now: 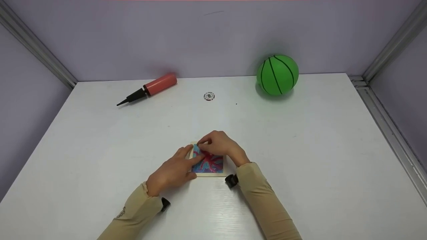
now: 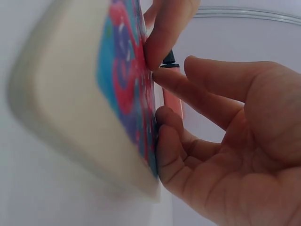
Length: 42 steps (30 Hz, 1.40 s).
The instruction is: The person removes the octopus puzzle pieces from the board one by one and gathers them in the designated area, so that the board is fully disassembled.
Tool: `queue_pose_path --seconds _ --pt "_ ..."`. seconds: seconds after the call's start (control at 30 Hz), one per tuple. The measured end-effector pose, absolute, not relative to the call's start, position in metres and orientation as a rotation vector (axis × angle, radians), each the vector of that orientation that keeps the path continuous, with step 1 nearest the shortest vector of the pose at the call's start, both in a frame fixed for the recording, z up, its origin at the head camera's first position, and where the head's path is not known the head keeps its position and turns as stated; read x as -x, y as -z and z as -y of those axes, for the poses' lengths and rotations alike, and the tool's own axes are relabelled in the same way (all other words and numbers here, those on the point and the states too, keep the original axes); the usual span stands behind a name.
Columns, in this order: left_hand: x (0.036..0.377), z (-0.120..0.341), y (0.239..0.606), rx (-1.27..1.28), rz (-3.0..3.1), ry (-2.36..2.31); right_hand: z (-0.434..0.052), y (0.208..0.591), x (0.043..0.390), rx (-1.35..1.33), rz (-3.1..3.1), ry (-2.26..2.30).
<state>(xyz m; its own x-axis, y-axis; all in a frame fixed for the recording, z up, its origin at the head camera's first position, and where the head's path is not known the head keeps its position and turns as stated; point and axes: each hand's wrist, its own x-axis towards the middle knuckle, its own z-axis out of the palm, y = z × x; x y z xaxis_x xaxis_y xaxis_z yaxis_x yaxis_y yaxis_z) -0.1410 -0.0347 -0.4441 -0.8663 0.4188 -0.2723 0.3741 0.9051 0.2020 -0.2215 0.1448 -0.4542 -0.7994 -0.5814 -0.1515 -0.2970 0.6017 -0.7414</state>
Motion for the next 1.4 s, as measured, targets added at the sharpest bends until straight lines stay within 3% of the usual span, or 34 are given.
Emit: queue_pose_path --seconds 1.03,1.4 --pt "0.144 0.033 0.438 -0.614 -2.772 -0.108 -0.137 0.448 0.220 0.599 -2.476 1.283" --pt "0.142 0.034 0.444 -0.562 -2.743 -0.197 -0.150 0.447 0.222 0.316 -2.242 1.732"
